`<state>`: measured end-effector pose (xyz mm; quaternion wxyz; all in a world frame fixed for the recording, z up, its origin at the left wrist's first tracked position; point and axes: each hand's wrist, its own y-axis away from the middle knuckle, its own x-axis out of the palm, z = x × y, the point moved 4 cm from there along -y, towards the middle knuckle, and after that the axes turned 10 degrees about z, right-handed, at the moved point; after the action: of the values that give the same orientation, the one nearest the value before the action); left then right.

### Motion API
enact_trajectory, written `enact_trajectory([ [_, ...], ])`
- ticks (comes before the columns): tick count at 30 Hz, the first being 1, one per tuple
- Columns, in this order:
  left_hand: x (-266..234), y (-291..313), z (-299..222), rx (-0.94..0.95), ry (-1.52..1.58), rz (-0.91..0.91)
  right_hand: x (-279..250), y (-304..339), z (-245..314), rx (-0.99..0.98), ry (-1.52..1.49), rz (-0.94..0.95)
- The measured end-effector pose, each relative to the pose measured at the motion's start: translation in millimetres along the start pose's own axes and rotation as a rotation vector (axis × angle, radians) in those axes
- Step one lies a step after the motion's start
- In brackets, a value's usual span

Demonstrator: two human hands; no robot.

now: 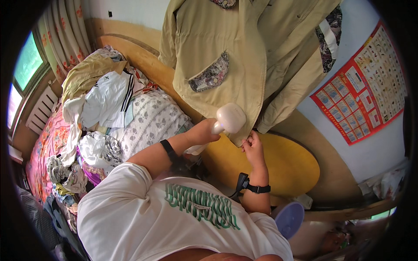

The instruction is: The person uses a handheld steamer on a jacket hanging on a wall, moving the device across the fabric while holding the bottom of the garment with one hand.

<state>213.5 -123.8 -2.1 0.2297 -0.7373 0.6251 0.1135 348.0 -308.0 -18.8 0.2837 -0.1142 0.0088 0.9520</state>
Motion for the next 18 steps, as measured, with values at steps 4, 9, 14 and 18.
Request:
enact_trajectory([
  [4, -6.0, -8.8, -10.6, -0.129, 0.015, 0.013, -2.4, -1.2, 4.5, 0.001, 0.02, 0.052],
  [9, -12.5, -9.3, -17.9, -0.147, -0.038, -0.043, -6.3, -1.1, 6.8, -0.011, 0.043, 0.037],
  [14, -4.4, -1.8, -2.7, -0.173, 0.041, -0.031, -6.2, -2.7, 7.1, -0.004, 0.066, 0.059],
  [18, -2.2, -3.8, 6.9, -0.13, 0.044, -0.045, -5.0, -4.0, 4.4, -0.005, 0.081, 0.083],
])
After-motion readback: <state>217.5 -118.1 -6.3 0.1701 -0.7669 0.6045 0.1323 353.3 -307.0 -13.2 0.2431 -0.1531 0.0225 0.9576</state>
